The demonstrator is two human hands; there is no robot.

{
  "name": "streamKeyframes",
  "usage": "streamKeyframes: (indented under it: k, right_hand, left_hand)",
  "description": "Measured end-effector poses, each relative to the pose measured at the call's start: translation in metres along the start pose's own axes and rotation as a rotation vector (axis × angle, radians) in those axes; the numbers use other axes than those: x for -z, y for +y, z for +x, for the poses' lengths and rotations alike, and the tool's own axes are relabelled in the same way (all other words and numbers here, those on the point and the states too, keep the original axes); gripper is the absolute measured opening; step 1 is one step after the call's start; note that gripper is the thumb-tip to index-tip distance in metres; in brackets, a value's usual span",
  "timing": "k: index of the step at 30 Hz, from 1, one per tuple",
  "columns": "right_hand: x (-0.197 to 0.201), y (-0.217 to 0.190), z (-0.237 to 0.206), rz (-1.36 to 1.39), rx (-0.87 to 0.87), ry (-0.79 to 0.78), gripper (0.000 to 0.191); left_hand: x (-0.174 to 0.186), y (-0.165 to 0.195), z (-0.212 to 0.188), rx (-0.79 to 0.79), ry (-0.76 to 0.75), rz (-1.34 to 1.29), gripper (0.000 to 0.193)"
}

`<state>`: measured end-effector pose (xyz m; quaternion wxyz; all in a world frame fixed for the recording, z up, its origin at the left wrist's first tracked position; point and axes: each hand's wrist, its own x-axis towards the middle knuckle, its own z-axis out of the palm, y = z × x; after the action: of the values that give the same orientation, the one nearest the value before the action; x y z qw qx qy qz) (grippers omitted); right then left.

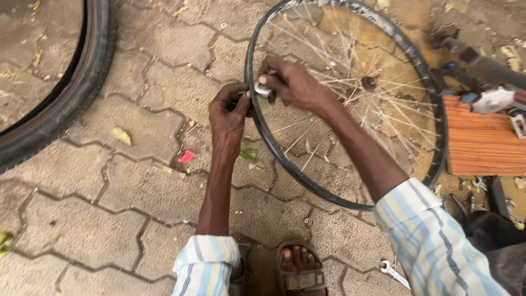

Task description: The person kneels on a paved ground with a bicycle wheel rim lying flat, using a small spoke wrench to turn spoke nipples one at a time around the rim, tightening and adjusting the spokes. They work progressively around the wheel, repositioning the wrench on different nipples throughout the clip.

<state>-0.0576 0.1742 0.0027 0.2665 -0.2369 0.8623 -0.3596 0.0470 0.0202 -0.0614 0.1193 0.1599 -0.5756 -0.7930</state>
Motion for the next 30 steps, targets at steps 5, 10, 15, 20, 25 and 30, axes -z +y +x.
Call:
streamKeyframes:
  k: [5, 10, 15, 20, 25, 30]
  right_hand:
    - [0.010, 0.005, -0.002, -0.278, 0.783, -0.019, 0.045]
    - [0.010, -0.004, -0.005, 0.025, 0.104, -0.192, 0.041]
    - [0.003, -0.011, 0.000, 0.066, 0.057, -0.025, 0.032]
    - [0.000, -0.010, -0.001, -0.078, 0.070, -0.076, 0.031]
    - [0.001, -0.002, -0.010, -0.017, 0.166, 0.069, 0.026]
    - [0.001, 0.002, -0.016, -0.039, 0.204, 0.139, 0.021]
  left_hand:
    - [0.006, -0.002, 0.004, 0.050, 0.016, -0.040, 0.014]
    - [0.011, 0.002, 0.005, 0.020, -0.020, 0.043, 0.015]
    - [0.012, 0.003, 0.006, 0.036, -0.022, 0.074, 0.020]
    - [0.010, 0.002, 0.007, 0.013, -0.007, 0.101, 0.013]
    - [0.009, 0.000, 0.005, 0.001, 0.000, 0.099, 0.013]
    - [0.005, -0.005, 0.007, -0.016, 0.027, 0.201, 0.011]
